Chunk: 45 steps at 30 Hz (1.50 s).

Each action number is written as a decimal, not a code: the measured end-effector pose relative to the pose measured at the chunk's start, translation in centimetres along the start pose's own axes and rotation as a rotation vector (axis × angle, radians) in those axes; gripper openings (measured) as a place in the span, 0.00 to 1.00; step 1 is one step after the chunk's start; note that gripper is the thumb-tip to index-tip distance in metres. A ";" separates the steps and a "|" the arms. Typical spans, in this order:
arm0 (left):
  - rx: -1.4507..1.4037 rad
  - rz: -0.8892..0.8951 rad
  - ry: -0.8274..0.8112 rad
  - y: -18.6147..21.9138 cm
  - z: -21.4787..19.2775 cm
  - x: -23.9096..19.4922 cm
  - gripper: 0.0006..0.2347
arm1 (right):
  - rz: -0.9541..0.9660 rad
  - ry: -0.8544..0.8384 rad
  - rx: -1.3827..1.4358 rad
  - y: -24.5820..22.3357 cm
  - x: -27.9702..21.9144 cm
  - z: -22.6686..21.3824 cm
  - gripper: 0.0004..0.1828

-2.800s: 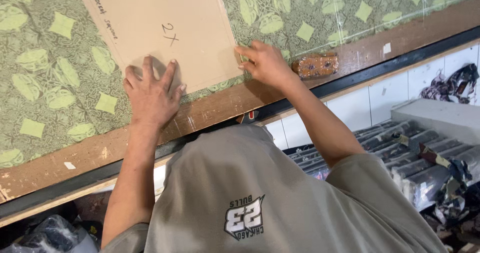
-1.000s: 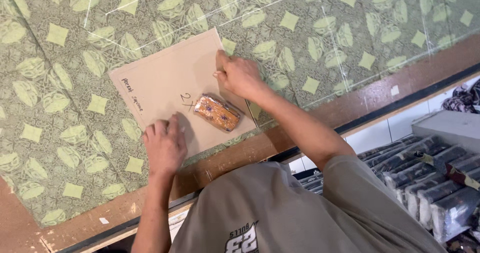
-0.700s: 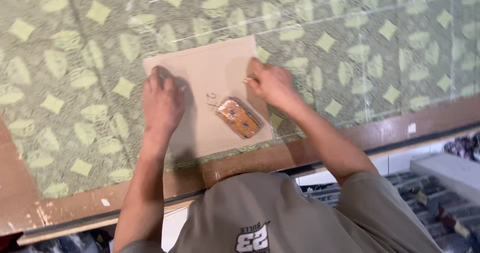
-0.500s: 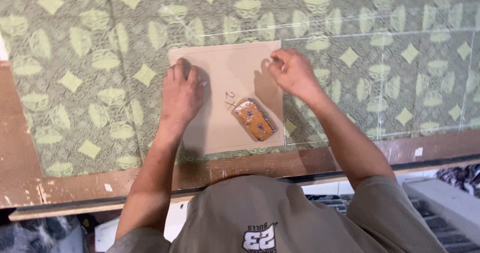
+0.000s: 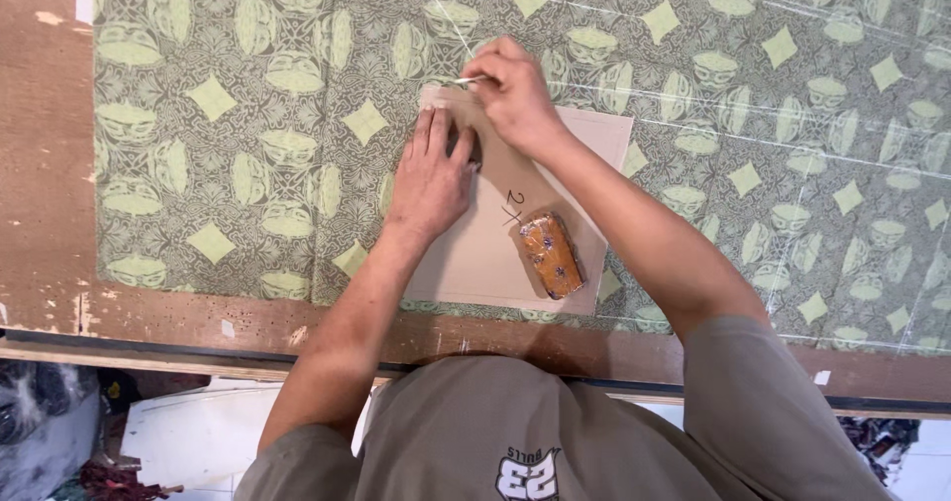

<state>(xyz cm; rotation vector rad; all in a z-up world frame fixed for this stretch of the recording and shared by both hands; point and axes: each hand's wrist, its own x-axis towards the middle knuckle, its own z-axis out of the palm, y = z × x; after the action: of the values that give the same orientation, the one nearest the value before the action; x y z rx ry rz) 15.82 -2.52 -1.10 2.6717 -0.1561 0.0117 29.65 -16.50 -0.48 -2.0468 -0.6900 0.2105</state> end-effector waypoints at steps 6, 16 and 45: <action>0.002 -0.009 -0.016 -0.1 0.0 0.0 0.26 | -0.107 -0.147 -0.230 -0.8 2.9 2.0 0.08; -0.027 -0.034 -0.029 0.0 -0.2 0.0 0.26 | -0.367 -0.153 -0.445 -0.4 3.4 2.0 0.09; 0.161 -0.011 -0.123 2.0 -1.8 1.1 0.24 | -0.219 -0.130 -0.999 4.6 -13.0 -20.6 0.11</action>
<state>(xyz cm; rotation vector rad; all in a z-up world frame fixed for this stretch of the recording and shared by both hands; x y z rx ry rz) 16.73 -3.61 1.47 2.8344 -0.1868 -0.1499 29.03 -40.61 5.44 -2.8727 -1.2635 -0.1785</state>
